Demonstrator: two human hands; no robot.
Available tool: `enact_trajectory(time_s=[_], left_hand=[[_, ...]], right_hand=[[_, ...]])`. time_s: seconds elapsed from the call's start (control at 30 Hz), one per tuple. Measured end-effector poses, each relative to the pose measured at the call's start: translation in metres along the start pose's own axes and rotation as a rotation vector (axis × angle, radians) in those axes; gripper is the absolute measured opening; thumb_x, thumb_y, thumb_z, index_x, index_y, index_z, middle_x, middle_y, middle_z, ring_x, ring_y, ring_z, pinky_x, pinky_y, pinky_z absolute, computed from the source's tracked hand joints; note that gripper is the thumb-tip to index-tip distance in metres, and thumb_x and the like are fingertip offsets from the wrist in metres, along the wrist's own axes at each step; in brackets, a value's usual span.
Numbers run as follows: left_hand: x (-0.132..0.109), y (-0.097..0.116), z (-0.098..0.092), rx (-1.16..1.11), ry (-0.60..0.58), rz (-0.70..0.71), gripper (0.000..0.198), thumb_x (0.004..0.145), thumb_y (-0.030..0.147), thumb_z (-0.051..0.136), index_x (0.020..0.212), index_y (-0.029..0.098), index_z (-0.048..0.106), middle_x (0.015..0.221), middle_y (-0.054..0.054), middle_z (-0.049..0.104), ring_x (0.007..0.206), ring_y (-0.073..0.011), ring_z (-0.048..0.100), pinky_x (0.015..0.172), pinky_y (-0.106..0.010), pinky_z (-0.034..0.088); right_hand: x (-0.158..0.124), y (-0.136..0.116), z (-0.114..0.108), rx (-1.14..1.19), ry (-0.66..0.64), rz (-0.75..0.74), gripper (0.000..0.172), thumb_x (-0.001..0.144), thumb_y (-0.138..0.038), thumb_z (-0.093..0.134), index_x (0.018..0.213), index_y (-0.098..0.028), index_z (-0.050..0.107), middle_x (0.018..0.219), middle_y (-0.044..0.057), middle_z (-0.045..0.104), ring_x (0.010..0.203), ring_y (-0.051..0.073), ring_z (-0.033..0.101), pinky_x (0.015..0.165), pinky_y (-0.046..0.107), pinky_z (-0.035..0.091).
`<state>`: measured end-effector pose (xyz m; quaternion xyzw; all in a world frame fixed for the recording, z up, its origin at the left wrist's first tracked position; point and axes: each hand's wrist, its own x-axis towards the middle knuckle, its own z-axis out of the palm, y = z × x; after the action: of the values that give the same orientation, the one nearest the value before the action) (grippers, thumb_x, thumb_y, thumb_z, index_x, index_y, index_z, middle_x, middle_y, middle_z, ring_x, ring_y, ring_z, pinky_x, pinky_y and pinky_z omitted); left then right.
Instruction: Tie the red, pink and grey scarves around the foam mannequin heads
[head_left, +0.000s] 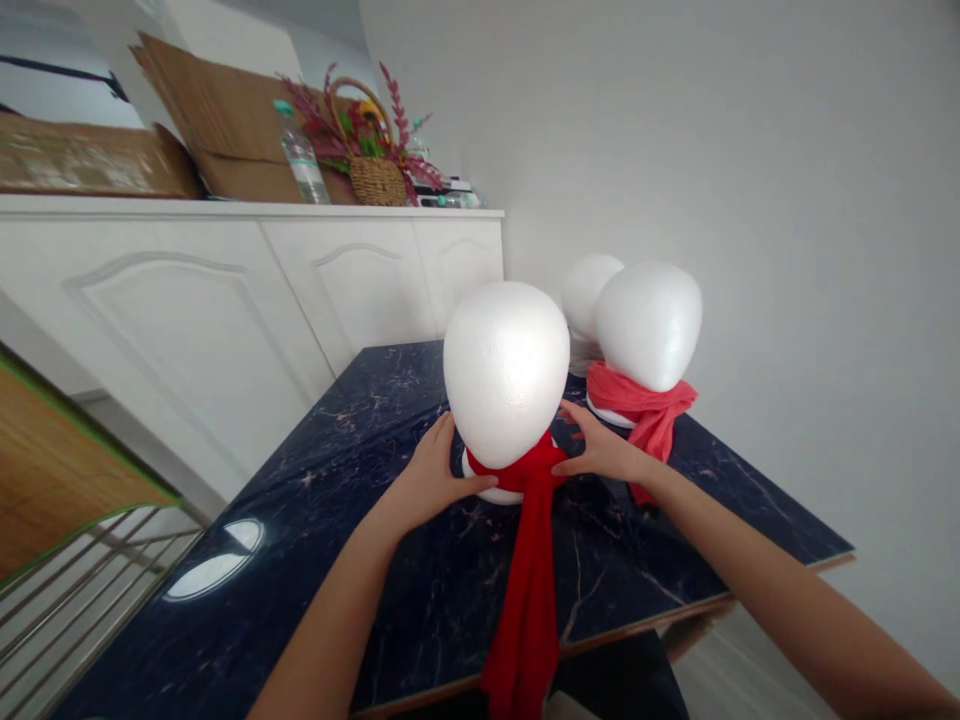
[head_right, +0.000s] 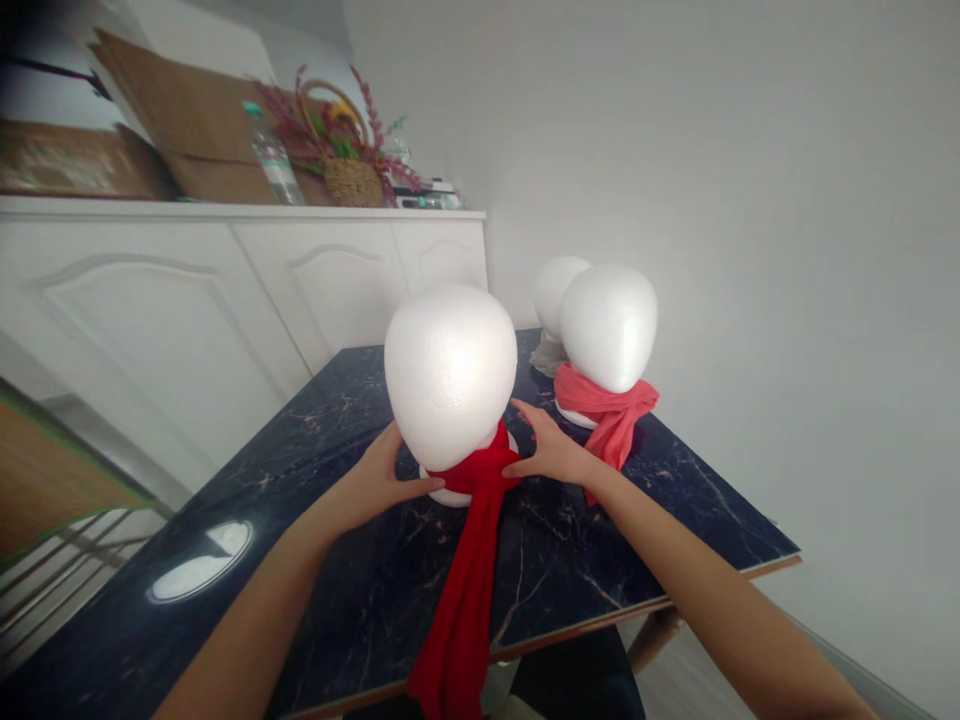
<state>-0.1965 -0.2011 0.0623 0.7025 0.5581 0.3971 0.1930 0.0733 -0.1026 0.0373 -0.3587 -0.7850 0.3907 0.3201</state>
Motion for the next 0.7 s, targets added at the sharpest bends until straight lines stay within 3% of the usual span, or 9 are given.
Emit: enact_trajectory(time_s=[0.1, 0.2, 0.3, 0.37, 0.43, 0.53, 0.63, 0.7], left_hand=[[0.019, -0.011, 0.005, -0.203, -0.154, -0.018, 0.095, 0.065, 0.041, 0.082, 0.145, 0.016, 0.037, 0.144, -0.017, 0.05, 0.135, -0.033, 0.044, 0.115, -0.051, 0.032], [0.022, -0.019, 0.017, -0.366, -0.225, -0.109, 0.08, 0.067, 0.042, 0.08, 0.135, 0.014, 0.048, 0.132, -0.016, 0.061, 0.126, -0.0336, 0.053, 0.11, -0.053, 0.039], [0.021, -0.014, 0.027, -0.431, -0.224, -0.118, 0.066, 0.068, 0.046, 0.079, 0.121, 0.011, 0.06, 0.126, -0.016, 0.065, 0.125, -0.0353, 0.054, 0.109, -0.054, 0.04], [0.02, 0.002, 0.031, -0.429, -0.219, -0.083, 0.061, 0.068, 0.046, 0.079, 0.115, 0.011, 0.063, 0.123, -0.016, 0.066, 0.126, -0.0368, 0.053, 0.109, -0.055, 0.039], [0.02, 0.025, 0.036, -0.416, -0.231, -0.023, 0.063, 0.071, 0.045, 0.078, 0.121, 0.013, 0.06, 0.125, -0.015, 0.065, 0.128, -0.0365, 0.051, 0.109, -0.056, 0.038], [0.021, 0.065, 0.051, -0.401, -0.263, 0.084, 0.078, 0.073, 0.04, 0.077, 0.14, 0.018, 0.044, 0.138, -0.013, 0.056, 0.131, -0.0338, 0.048, 0.111, -0.054, 0.037], [0.024, 0.1, 0.08, -0.393, -0.284, 0.173, 0.086, 0.074, 0.038, 0.077, 0.147, 0.023, 0.033, 0.148, -0.013, 0.044, 0.134, -0.0329, 0.045, 0.112, -0.052, 0.037], [0.025, 0.118, 0.105, -0.393, -0.313, 0.224, 0.085, 0.076, 0.036, 0.075, 0.148, 0.025, 0.031, 0.15, -0.013, 0.04, 0.133, -0.0331, 0.044, 0.111, -0.052, 0.038]], right_hand=[[0.009, 0.0, 0.004, 0.113, -0.107, 0.007, 0.102, 0.058, -0.031, 0.084, 0.147, -0.025, 0.035, 0.145, 0.013, 0.043, 0.137, 0.03, 0.037, 0.112, 0.049, 0.031], [0.01, -0.002, 0.012, 0.204, -0.157, -0.015, 0.088, 0.064, -0.025, 0.079, 0.144, -0.023, 0.041, 0.144, 0.01, 0.047, 0.133, 0.029, 0.042, 0.111, 0.048, 0.032], [0.003, -0.006, 0.014, 0.237, -0.102, -0.054, 0.079, 0.068, -0.02, 0.072, 0.142, -0.023, 0.045, 0.141, 0.008, 0.051, 0.129, 0.028, 0.047, 0.106, 0.044, 0.04], [-0.008, -0.012, 0.007, 0.234, -0.038, -0.085, 0.074, 0.069, -0.017, 0.068, 0.14, -0.025, 0.048, 0.14, 0.006, 0.053, 0.128, 0.028, 0.049, 0.104, 0.043, 0.043], [-0.024, -0.024, -0.01, 0.223, 0.011, -0.12, 0.068, 0.071, -0.015, 0.066, 0.136, -0.027, 0.053, 0.137, 0.003, 0.056, 0.126, 0.027, 0.051, 0.105, 0.043, 0.043], [-0.057, -0.049, -0.051, 0.163, 0.087, -0.156, 0.048, 0.075, -0.021, 0.067, 0.123, -0.026, 0.065, 0.125, 0.003, 0.064, 0.122, 0.028, 0.055, 0.109, 0.046, 0.039], [-0.092, -0.067, -0.099, 0.077, 0.22, -0.134, 0.036, 0.072, -0.031, 0.074, 0.107, -0.024, 0.074, 0.115, 0.004, 0.07, 0.119, 0.033, 0.056, 0.109, 0.05, 0.039], [-0.112, -0.066, -0.129, 0.04, 0.264, -0.084, 0.033, 0.066, -0.034, 0.079, 0.097, -0.022, 0.077, 0.113, 0.006, 0.071, 0.117, 0.034, 0.057, 0.106, 0.05, 0.041]])
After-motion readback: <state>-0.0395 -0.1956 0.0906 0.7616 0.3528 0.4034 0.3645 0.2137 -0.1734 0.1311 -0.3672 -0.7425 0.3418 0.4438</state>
